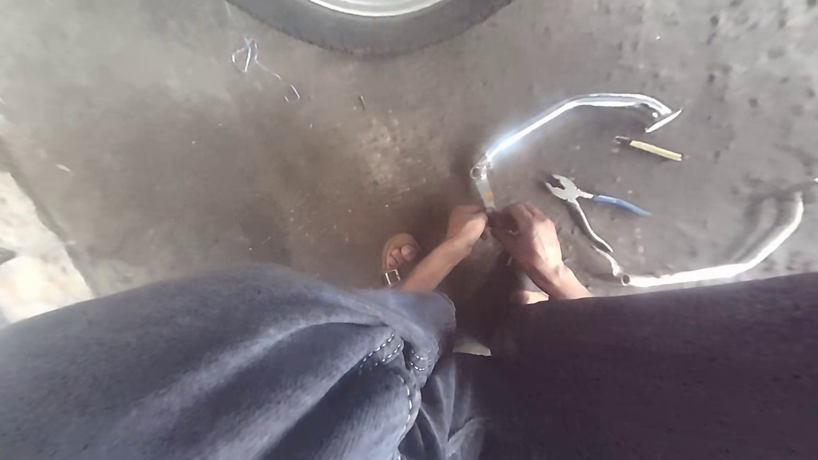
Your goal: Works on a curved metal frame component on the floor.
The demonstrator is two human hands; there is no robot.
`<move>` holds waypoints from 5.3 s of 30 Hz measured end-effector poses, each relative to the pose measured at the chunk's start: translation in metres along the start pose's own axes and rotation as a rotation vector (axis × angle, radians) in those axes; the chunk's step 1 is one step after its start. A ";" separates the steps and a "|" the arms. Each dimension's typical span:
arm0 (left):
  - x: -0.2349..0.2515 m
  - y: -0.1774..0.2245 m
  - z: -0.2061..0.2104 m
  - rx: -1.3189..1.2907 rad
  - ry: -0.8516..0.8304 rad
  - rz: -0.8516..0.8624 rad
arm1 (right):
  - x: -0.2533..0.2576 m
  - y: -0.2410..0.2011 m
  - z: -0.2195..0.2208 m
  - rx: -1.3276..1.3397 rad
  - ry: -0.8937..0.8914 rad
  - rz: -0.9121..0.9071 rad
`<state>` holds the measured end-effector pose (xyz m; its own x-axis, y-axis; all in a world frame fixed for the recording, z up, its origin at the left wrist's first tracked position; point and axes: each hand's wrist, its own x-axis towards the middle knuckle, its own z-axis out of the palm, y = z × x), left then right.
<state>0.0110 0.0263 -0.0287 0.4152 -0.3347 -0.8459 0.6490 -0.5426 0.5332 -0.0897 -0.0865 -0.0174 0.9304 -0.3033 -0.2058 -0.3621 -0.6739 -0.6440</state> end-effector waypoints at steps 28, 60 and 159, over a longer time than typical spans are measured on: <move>-0.002 0.003 -0.001 0.019 -0.012 -0.014 | -0.003 -0.004 0.008 -0.010 0.034 0.071; -0.003 0.002 0.005 0.077 0.049 -0.038 | -0.019 0.006 0.017 0.432 0.169 0.223; -0.003 -0.001 0.007 -0.055 0.025 -0.007 | 0.014 -0.012 -0.013 0.072 -0.098 0.283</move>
<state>0.0046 0.0225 -0.0265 0.4261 -0.3115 -0.8494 0.6857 -0.5012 0.5278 -0.0729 -0.0919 -0.0032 0.7956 -0.4031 -0.4523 -0.6058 -0.5212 -0.6011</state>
